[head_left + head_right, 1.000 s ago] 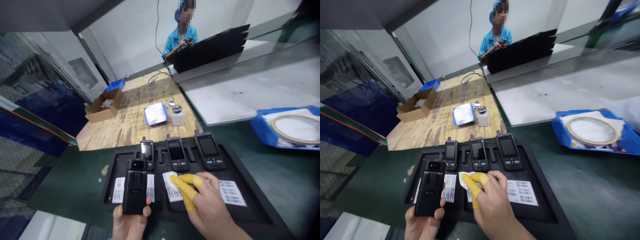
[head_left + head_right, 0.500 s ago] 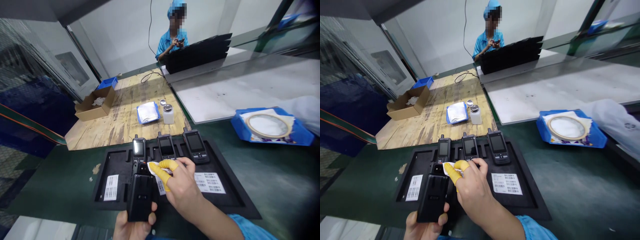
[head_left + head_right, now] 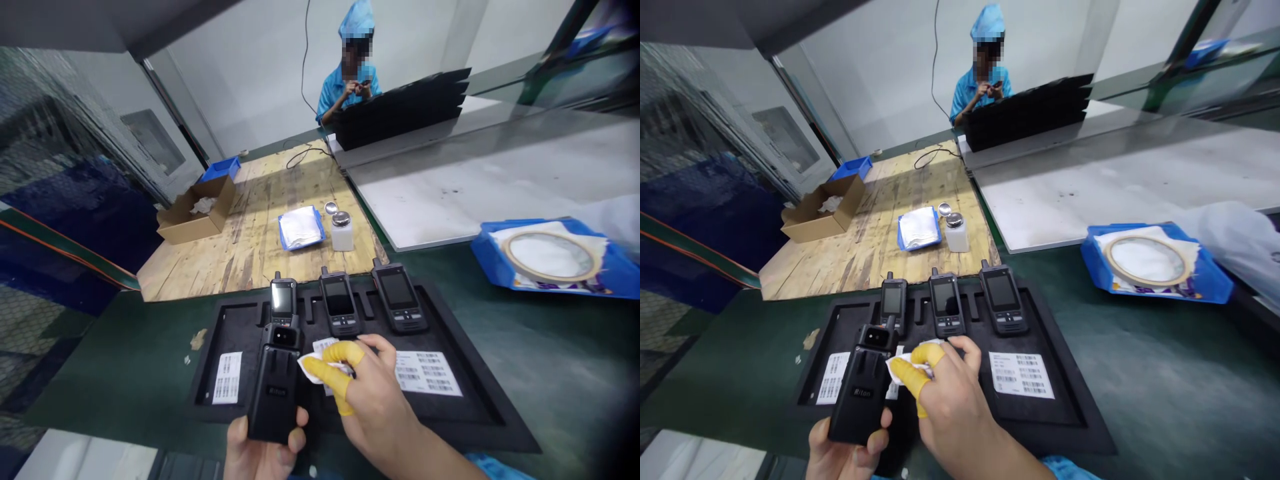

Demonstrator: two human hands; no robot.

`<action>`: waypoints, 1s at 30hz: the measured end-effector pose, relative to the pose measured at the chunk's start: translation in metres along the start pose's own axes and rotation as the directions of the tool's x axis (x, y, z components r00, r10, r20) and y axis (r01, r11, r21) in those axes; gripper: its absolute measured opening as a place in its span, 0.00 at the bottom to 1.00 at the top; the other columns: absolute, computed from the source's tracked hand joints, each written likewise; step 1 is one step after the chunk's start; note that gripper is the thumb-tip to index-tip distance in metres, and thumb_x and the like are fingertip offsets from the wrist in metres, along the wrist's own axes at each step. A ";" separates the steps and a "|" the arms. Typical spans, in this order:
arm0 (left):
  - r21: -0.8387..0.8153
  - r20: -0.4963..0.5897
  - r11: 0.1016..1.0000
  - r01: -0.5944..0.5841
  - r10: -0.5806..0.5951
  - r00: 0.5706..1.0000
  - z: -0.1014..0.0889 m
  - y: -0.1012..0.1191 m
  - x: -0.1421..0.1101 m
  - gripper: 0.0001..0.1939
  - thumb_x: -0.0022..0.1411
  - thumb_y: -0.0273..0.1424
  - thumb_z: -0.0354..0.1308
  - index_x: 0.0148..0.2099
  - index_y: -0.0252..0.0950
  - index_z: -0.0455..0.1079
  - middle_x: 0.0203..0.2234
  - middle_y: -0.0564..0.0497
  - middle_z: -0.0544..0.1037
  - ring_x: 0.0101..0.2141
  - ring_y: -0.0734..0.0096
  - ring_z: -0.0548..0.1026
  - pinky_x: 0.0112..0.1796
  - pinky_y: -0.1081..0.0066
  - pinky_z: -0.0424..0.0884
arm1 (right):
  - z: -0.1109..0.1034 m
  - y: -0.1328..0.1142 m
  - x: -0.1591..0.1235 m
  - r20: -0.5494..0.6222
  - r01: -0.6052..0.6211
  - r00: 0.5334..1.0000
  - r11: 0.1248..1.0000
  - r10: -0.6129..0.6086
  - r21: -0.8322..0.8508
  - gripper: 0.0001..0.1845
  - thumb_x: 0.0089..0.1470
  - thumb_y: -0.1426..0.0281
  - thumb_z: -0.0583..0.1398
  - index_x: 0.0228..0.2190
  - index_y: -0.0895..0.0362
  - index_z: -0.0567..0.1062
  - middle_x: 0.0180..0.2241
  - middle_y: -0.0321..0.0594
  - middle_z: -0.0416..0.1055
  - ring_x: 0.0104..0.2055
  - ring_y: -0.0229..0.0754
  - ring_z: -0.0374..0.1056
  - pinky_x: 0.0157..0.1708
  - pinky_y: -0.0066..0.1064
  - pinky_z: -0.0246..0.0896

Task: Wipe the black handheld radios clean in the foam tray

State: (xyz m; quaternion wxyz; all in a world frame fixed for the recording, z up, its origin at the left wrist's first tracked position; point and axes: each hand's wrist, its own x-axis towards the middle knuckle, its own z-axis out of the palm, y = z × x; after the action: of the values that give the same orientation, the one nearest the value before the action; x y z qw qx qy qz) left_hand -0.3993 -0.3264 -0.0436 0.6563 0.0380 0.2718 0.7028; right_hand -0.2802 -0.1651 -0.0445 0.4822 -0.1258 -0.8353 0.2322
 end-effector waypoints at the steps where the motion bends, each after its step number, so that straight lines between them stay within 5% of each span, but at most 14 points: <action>1: -0.006 0.001 1.000 -0.009 0.009 1.000 0.000 0.001 0.000 0.23 0.52 0.40 0.67 0.47 0.31 0.74 0.41 0.44 0.79 0.35 0.78 0.76 0.34 0.88 0.68 | 0.000 0.001 -0.004 -0.001 -0.011 1.000 1.000 0.011 0.022 0.22 0.49 0.83 0.50 0.41 0.53 0.75 0.33 0.38 0.68 0.36 0.38 0.62 0.47 0.38 0.45; 14: -0.093 -0.014 0.996 -0.004 0.002 1.000 -0.005 0.002 0.000 0.25 0.51 0.40 0.68 0.48 0.30 0.73 0.41 0.45 0.79 0.35 0.79 0.76 0.34 0.90 0.67 | 0.006 0.026 -0.049 0.093 0.072 0.994 0.989 -0.060 -0.133 0.16 0.46 0.82 0.50 0.34 0.56 0.72 0.33 0.39 0.66 0.35 0.39 0.62 0.44 0.38 0.50; 26: -0.102 0.042 0.995 -0.014 0.018 0.999 -0.007 0.004 0.001 0.23 0.52 0.40 0.67 0.45 0.29 0.73 0.42 0.43 0.79 0.34 0.79 0.75 0.33 0.90 0.68 | 0.011 0.038 -0.065 0.221 0.093 0.974 0.983 -0.057 -0.157 0.26 0.46 0.81 0.53 0.48 0.54 0.70 0.35 0.38 0.69 0.38 0.39 0.65 0.46 0.39 0.50; 30: -0.089 -0.042 0.996 -0.014 0.010 0.999 -0.003 0.004 0.000 0.22 0.50 0.39 0.69 0.44 0.31 0.73 0.40 0.44 0.79 0.34 0.81 0.75 0.33 0.90 0.67 | 0.014 0.036 -0.067 0.213 0.053 0.977 0.993 -0.029 -0.108 0.24 0.47 0.79 0.55 0.47 0.52 0.71 0.36 0.37 0.70 0.38 0.39 0.66 0.47 0.38 0.50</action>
State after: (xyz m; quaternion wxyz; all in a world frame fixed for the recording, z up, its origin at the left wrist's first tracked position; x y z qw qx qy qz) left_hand -0.4042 -0.3277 -0.0445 0.6474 -0.0045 0.2537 0.7187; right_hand -0.2587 -0.1668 -0.1189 0.3878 -0.1103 -0.8960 0.1864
